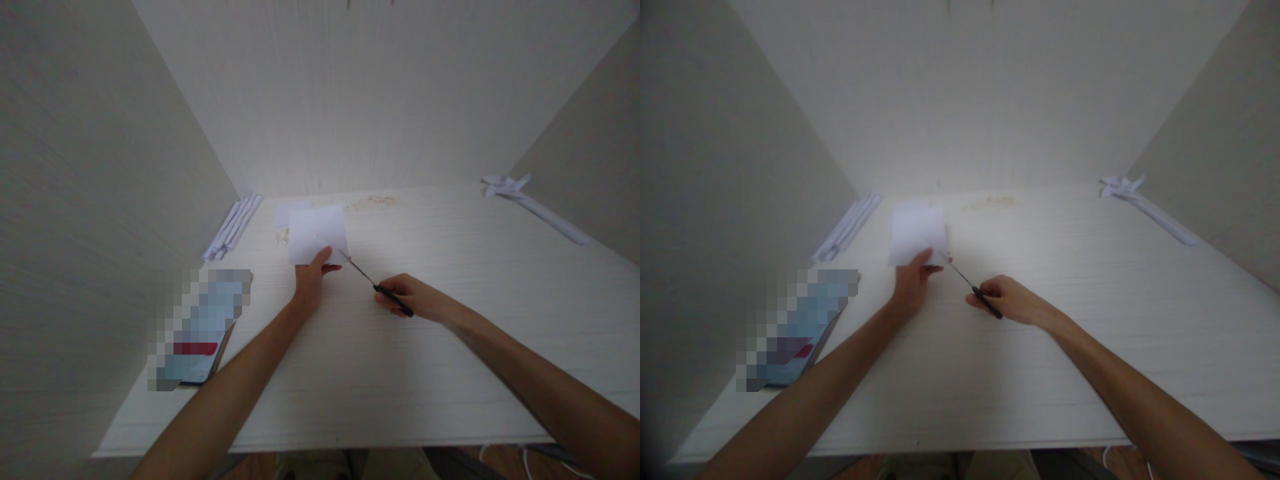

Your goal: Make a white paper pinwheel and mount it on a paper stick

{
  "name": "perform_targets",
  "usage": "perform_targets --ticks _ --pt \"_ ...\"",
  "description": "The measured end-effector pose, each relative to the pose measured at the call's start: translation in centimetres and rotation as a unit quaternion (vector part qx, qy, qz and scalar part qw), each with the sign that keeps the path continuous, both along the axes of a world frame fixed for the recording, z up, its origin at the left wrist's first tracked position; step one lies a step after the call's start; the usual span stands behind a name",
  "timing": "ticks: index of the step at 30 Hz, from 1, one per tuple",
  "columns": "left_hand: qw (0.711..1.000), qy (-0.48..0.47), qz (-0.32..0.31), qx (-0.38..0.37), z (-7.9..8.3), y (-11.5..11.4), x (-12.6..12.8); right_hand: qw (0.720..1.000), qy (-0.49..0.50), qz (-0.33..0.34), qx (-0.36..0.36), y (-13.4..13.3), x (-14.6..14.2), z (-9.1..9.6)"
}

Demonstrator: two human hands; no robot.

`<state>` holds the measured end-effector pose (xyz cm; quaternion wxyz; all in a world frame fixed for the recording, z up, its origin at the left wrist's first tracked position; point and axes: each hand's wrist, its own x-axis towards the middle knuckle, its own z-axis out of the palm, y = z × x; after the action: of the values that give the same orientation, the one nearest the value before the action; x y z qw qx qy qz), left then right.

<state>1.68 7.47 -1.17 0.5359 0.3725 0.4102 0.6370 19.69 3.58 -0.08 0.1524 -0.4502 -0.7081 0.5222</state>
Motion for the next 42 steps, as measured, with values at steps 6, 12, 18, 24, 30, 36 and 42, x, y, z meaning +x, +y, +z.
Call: perform_targets --ticks 6,12,18,24,30,36,42 --pt "1.000 -0.003 0.008 -0.003 -0.09 0.05 -0.03 1.000 -0.004 -0.007 0.006 0.04 -0.02 -0.20" --pt "1.000 -0.005 0.004 0.000 -0.12 0.11 -0.01 1.000 -0.010 0.003 0.014 0.14 0.07 -0.27" --pt "1.000 -0.004 0.012 -0.005 -0.02 0.05 0.05 1.000 -0.008 -0.005 0.008 0.02 0.09 -0.33" --pt "1.000 -0.007 0.005 -0.004 0.06 0.05 0.02 1.000 -0.001 -0.004 0.002 0.08 0.04 -0.40" --pt "1.000 -0.012 0.004 0.002 -0.05 0.10 0.00 1.000 -0.001 -0.005 -0.003 0.04 -0.03 -0.26" --pt "1.000 -0.009 0.002 -0.006 0.03 0.05 0.02 1.000 -0.001 -0.001 0.000 0.00 0.03 -0.18" --pt "1.000 -0.008 0.000 -0.005 -0.07 0.14 -0.01 1.000 -0.001 -0.003 0.005 0.07 0.02 -0.26"
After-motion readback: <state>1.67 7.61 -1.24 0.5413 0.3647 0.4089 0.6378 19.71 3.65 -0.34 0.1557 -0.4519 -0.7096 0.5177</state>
